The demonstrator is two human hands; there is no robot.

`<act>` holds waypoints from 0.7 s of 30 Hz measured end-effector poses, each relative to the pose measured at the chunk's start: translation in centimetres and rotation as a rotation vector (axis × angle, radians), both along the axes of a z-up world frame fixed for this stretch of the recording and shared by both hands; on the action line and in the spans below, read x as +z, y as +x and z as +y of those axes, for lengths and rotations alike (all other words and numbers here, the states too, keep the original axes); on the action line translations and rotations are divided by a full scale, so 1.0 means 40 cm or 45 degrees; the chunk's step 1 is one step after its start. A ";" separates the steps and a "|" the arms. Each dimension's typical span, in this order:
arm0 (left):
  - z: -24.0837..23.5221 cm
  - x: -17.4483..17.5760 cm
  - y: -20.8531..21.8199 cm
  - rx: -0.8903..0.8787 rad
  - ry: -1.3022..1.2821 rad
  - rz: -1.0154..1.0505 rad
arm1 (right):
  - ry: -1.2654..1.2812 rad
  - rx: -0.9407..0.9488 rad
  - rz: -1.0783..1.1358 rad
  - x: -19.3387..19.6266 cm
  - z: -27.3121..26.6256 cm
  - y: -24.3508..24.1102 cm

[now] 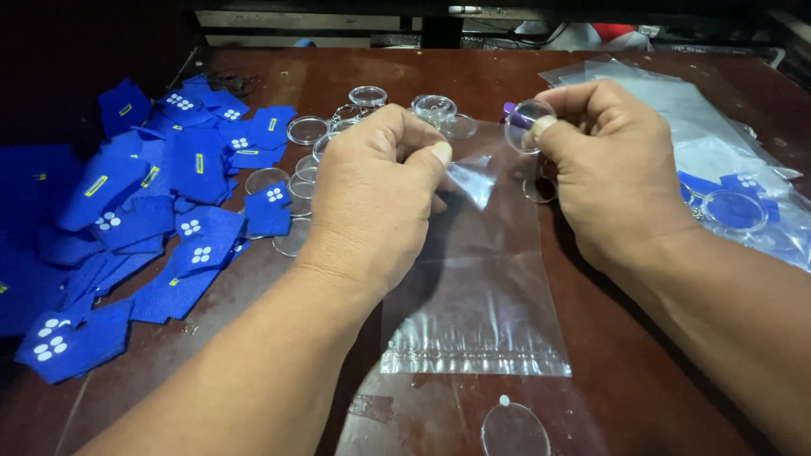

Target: The person is manually packaging small clear circular keychains into individual plastic bags at a workspace.

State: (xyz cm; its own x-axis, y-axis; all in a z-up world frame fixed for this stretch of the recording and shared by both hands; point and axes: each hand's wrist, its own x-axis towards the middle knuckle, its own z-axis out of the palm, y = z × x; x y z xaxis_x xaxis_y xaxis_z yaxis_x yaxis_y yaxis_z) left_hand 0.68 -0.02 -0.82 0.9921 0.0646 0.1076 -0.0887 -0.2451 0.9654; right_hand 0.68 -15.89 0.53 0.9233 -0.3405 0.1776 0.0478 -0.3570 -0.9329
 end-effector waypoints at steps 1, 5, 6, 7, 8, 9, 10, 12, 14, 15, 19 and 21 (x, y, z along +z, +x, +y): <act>0.000 0.000 0.002 0.017 -0.052 0.019 | 0.013 0.016 0.005 -0.002 0.000 0.004; 0.006 0.006 -0.004 0.058 -0.294 0.015 | -0.348 -0.033 0.035 -0.011 -0.029 0.015; 0.008 0.005 0.000 0.057 -0.295 0.010 | -0.348 -0.034 0.030 -0.010 -0.031 0.012; 0.009 0.002 0.003 0.068 -0.365 -0.020 | -0.484 -0.032 0.089 -0.011 -0.035 0.006; 0.009 -0.001 0.005 0.079 -0.435 -0.050 | -0.620 -0.030 0.149 -0.011 -0.039 0.000; 0.010 0.004 0.000 0.074 -0.437 -0.054 | -0.621 -0.036 0.145 -0.007 -0.038 -0.008; 0.010 0.009 -0.005 0.075 -0.398 -0.032 | -0.694 0.005 0.180 -0.003 -0.036 -0.018; 0.012 0.015 -0.012 0.078 -0.365 -0.018 | -0.772 0.047 0.208 0.001 -0.038 -0.029; 0.011 0.015 -0.017 0.074 -0.356 -0.016 | -0.852 0.093 0.176 -0.008 -0.049 -0.039; 0.011 0.007 -0.011 0.071 -0.357 -0.018 | -0.852 0.091 0.175 -0.013 -0.054 -0.042; 0.007 -0.013 -0.004 0.041 -0.434 -0.087 | -0.654 0.034 0.097 0.003 -0.073 -0.100; 0.006 -0.010 -0.005 0.022 -0.451 -0.116 | -0.524 -0.004 0.063 0.027 -0.165 -0.152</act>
